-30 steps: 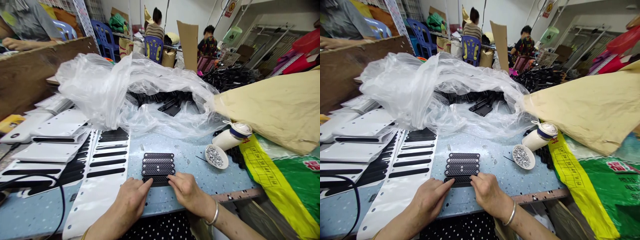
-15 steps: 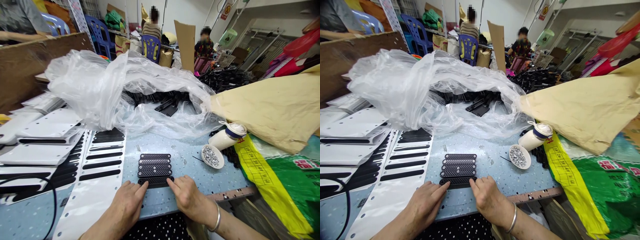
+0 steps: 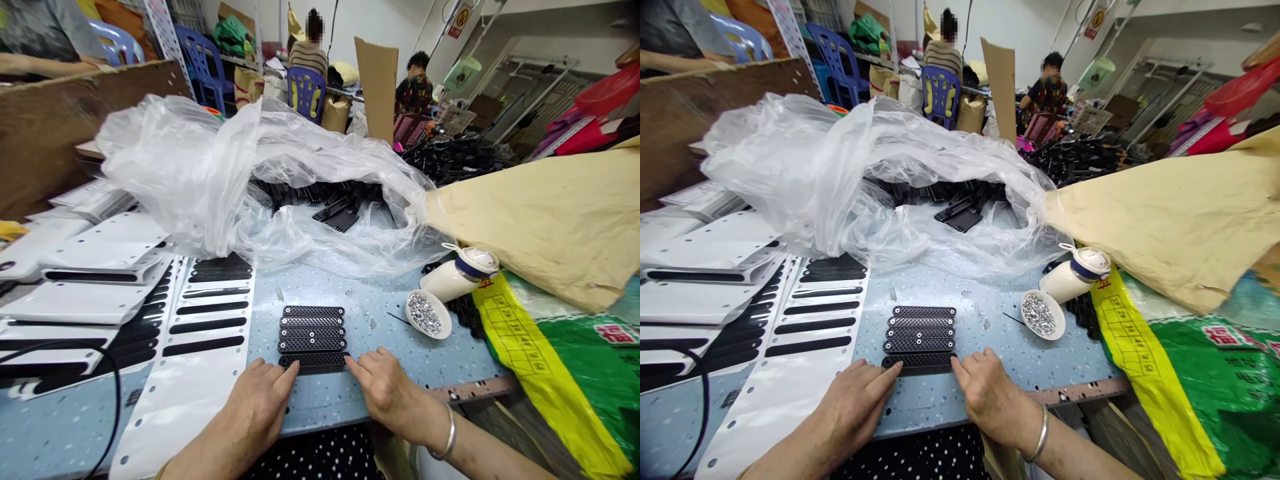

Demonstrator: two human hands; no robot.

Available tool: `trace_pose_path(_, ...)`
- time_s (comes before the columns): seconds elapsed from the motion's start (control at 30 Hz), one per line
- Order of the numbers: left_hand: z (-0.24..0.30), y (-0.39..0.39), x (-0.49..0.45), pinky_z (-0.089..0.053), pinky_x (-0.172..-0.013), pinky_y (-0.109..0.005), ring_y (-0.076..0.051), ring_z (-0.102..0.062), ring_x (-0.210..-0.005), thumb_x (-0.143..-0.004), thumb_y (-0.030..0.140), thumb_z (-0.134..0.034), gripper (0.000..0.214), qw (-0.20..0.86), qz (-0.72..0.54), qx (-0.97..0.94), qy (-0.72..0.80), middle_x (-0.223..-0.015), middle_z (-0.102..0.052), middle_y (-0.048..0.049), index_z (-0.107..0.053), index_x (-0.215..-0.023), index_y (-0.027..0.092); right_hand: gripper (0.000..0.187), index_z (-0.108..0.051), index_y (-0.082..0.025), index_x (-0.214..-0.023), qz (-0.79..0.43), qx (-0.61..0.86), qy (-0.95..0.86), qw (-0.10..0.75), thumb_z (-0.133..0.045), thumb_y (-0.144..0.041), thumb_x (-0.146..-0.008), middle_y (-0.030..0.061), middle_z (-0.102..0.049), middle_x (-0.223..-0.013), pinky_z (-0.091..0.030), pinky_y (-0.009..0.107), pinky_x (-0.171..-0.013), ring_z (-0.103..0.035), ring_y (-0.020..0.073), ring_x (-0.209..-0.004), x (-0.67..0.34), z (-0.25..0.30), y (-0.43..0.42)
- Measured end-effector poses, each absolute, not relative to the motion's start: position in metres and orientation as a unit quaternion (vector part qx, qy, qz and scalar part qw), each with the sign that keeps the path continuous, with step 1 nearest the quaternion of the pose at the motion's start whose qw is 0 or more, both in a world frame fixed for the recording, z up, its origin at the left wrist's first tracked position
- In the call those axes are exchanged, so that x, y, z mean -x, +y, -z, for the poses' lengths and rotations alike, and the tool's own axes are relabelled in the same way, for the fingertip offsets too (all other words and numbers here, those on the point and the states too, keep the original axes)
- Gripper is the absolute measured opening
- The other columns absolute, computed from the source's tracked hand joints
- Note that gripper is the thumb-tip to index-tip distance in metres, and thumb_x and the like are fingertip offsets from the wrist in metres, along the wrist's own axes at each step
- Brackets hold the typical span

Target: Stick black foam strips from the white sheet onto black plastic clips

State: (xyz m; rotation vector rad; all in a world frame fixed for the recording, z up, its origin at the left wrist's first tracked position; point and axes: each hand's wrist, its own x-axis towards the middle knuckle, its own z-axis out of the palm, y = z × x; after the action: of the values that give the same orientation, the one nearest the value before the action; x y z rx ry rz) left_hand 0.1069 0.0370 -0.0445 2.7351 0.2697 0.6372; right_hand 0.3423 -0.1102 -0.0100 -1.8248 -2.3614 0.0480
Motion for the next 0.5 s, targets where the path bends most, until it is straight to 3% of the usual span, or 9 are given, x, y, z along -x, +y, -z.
trace_pose_path(0.13,0.044,0.041,-0.1,-0.054,-0.066,-0.044,-0.023,-0.063,-0.068,-0.079,-0.004,-0.039,0.049,0.162,-0.195,-0.962,0.099,-0.08,-0.067,-0.0088,-0.048,-0.125,0.01,0.046,-0.06,-0.005,-0.116,-0.034,0.607,-0.789,0.083,-0.036,0.006,-0.078,0.0091,-0.062,-0.078,-0.045,0.035,-0.063,-0.052,0.0204,-0.069,-0.341,0.009,-0.11)
trace_pose_path(0.33,0.038,0.055,-0.091,-0.048,-0.056,-0.036,-0.021,-0.058,-0.058,-0.077,-0.004,-0.038,0.049,0.119,-0.213,-0.966,0.089,-0.072,-0.066,-0.0061,-0.05,-0.121,0.011,0.047,-0.06,-0.005,-0.117,0.01,0.604,-0.787,0.127,-0.034,0.007,-0.079,0.0092,-0.062,-0.075,-0.045,0.035,-0.06,-0.053,0.0203,-0.067,-0.341,0.02,-0.114)
trace_pose_path(0.5,0.043,0.053,-0.088,-0.045,-0.059,-0.038,-0.022,-0.055,-0.058,-0.072,-0.003,-0.041,0.052,0.084,-0.19,-0.972,0.105,-0.071,-0.064,-0.0053,-0.049,-0.122,0.012,0.047,-0.06,-0.003,-0.115,0.005,0.603,-0.788,0.125,-0.033,0.007,-0.078,0.0102,-0.062,-0.076,-0.047,0.037,-0.061,-0.054,0.0212,-0.067,-0.34,0.019,-0.113)
